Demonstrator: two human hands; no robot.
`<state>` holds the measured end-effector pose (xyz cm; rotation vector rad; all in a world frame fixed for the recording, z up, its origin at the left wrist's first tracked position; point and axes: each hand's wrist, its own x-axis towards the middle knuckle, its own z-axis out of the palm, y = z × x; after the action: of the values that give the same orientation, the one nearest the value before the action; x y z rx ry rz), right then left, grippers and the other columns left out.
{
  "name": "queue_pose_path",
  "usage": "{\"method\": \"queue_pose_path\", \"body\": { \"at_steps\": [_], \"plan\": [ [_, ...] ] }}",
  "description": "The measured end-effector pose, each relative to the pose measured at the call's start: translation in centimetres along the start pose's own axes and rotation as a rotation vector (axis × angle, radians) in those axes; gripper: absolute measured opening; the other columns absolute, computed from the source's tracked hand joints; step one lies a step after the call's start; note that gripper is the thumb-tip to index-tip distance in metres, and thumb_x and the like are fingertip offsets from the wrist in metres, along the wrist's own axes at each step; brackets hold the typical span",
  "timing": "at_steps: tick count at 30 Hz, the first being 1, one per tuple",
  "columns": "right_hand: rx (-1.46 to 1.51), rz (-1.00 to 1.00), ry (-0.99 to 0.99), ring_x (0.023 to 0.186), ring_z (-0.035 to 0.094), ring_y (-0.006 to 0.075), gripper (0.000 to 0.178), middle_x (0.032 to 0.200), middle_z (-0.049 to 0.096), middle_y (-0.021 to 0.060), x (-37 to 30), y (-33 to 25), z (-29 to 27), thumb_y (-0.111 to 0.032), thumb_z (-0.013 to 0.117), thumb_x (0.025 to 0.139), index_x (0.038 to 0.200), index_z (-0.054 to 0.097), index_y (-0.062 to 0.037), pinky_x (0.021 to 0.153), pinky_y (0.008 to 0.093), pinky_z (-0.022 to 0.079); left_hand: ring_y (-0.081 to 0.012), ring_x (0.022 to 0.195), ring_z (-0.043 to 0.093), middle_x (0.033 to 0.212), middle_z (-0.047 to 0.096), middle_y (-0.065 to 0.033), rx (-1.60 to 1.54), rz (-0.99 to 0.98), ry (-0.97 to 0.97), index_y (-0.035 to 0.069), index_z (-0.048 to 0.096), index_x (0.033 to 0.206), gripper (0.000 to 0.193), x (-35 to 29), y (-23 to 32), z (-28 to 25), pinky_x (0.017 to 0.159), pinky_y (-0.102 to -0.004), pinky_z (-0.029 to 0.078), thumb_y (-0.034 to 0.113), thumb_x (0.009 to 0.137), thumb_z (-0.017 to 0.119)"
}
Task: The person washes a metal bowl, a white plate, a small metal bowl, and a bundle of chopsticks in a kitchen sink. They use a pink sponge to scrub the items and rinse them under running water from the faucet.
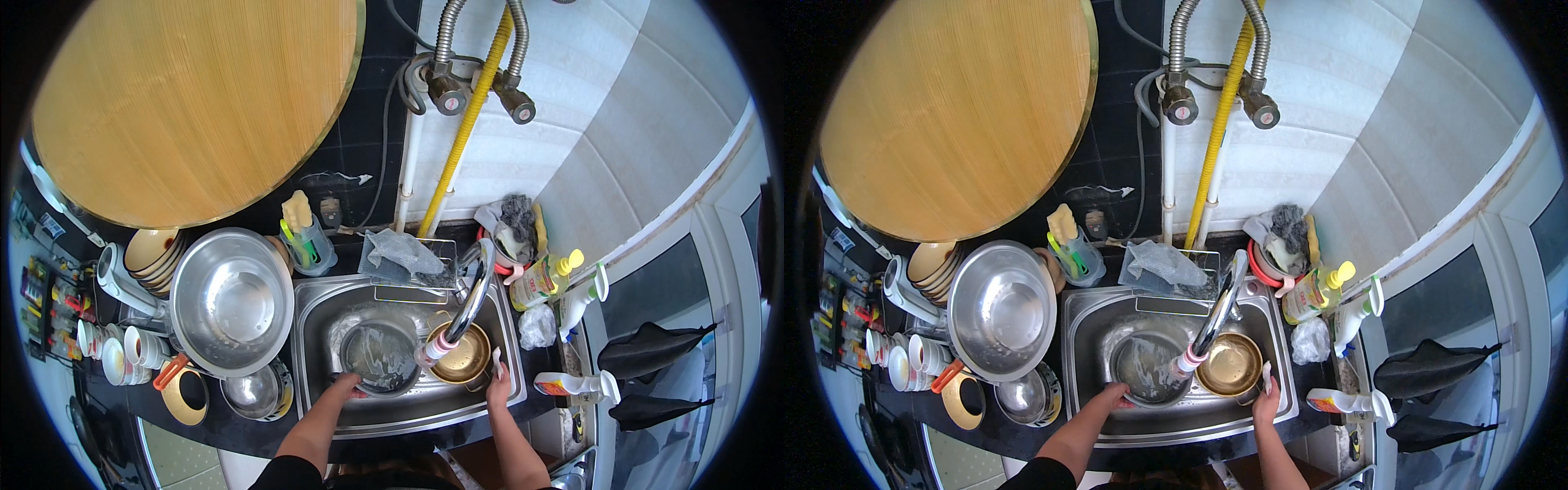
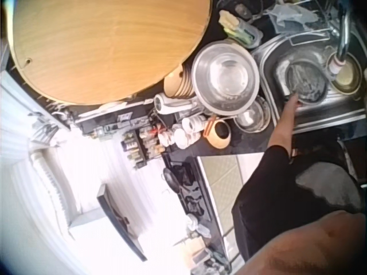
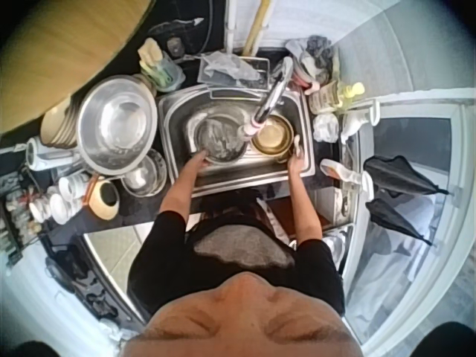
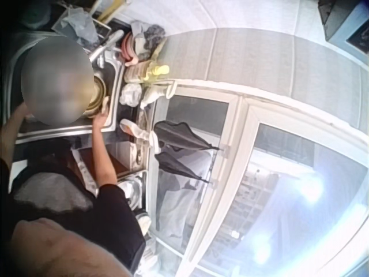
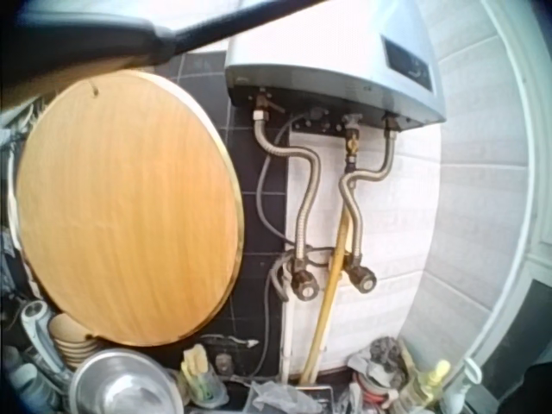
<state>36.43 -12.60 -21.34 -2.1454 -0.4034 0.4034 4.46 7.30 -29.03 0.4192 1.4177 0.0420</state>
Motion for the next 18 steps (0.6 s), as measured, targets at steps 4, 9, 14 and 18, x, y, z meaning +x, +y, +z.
{"method": "queue_pose_path", "body": {
  "at_steps": [4, 9, 14, 18],
  "plan": [
    [-0.052, -0.100, -0.024, 0.101, 0.052, 0.0233, 0.031, 0.108, 0.055, 0.0159, -0.9, -0.4, 0.3, -0.003, 0.045, 0.086, 0.117, 0.047, 0.0005, 0.089, 0.0298, 0.038, -0.0413, 0.073, 0.059, 0.095, 0.052, -0.0219, 0.039, 0.041, -0.046, -0.008, 0.043, 0.102, 0.030, -2.6, 1.5, 0.4, 0.057, -0.0490, 0.055, -0.001, 0.073, 0.045],
    [0.138, -0.169, -0.079, 0.102, 0.050, 0.0289, 0.036, 0.107, 0.052, 0.0161, -3.0, -2.6, 1.2, 0.006, 0.045, 0.078, 0.113, 0.050, 0.0000, 0.091, 0.0326, 0.036, -0.0472, 0.072, 0.058, 0.107, 0.046, -0.0270, 0.247, 0.187, 0.252, -0.009, 0.027, 0.116, 0.047, -5.5, 2.6, 2.7, 0.048, -0.0494, 0.055, -0.001, 0.073, 0.044],
    [0.090, -0.241, -0.193, 0.104, 0.049, 0.0289, 0.037, 0.109, 0.052, 0.0160, -4.8, -4.0, 2.0, 0.007, 0.045, 0.076, 0.111, 0.052, -0.0009, 0.092, 0.0318, 0.035, -0.0509, 0.089, 0.051, 0.122, 0.034, -0.0300, 0.566, 0.374, 0.297, -0.002, 0.010, 0.128, 0.067, -7.6, 3.3, 2.6, 0.052, -0.0504, 0.055, 0.000, 0.072, 0.046],
    [0.116, -0.225, -0.280, 0.105, 0.049, 0.0299, 0.037, 0.111, 0.052, 0.0176, -5.7, -3.6, 2.8, 0.006, 0.046, 0.077, 0.112, 0.051, -0.0005, 0.092, 0.0323, 0.035, -0.0453, 0.093, 0.053, 0.128, 0.028, -0.0302, 0.825, 0.605, 0.433, 0.000, 0.005, 0.132, 0.075, -9.2, 3.0, 2.0, 0.067, -0.0470, 0.052, 0.002, 0.071, 0.050]
  ]
}}
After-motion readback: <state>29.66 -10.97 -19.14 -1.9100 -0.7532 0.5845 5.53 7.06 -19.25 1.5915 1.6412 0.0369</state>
